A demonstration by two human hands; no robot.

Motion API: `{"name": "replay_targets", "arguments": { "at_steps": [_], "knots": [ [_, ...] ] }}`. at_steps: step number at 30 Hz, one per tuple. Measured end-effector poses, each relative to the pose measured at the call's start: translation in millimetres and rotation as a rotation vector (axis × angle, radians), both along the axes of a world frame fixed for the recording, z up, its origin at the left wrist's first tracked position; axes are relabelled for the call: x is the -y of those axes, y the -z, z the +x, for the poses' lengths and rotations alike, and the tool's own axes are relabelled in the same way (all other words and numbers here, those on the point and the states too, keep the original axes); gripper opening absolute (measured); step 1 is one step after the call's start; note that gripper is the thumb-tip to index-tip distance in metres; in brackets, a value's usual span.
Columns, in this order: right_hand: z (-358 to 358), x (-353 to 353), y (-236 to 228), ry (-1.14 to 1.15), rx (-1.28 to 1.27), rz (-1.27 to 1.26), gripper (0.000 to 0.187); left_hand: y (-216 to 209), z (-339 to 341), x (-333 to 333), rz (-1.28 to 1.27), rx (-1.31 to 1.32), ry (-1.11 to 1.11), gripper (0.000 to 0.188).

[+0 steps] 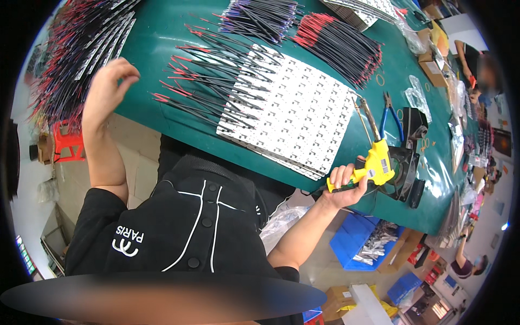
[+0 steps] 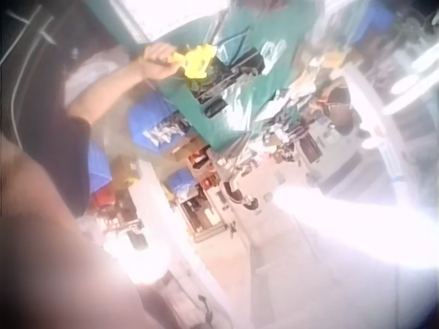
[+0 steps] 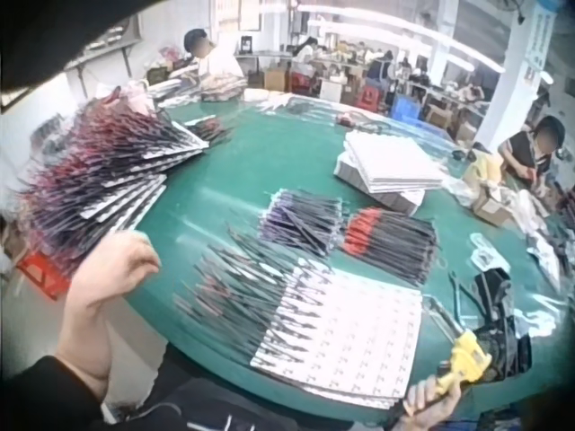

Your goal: The person solders or heats wires on an LED circuit board assembly using a soldering iron or a heat gun.

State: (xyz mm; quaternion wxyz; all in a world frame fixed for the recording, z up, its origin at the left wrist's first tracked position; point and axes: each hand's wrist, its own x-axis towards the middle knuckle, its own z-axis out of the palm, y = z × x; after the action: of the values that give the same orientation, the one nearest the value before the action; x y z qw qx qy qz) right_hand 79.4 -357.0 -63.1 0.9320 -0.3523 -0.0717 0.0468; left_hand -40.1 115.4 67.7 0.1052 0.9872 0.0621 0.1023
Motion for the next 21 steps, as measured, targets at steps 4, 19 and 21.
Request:
{"name": "replay_targets", "arguments": {
  "at_steps": [4, 19, 21],
  "knots": [
    [3.3, -0.4, 4.1, -0.023, -0.017, 0.081, 0.045, -52.5, 21.1, 25.2, 0.186, 0.303, 0.05, 0.013],
    [-1.6, 2.0, 3.2, 0.035, -0.04, 0.127, 0.045, 48.5, 276.7, 153.8, -0.133, -0.022, 0.582, 0.011],
    [-1.6, 2.2, 2.9, 0.06, -0.056, 0.136, 0.047, 66.2, 299.6, 175.3, -0.177, 0.091, 0.583, 0.016]
  ]
}}
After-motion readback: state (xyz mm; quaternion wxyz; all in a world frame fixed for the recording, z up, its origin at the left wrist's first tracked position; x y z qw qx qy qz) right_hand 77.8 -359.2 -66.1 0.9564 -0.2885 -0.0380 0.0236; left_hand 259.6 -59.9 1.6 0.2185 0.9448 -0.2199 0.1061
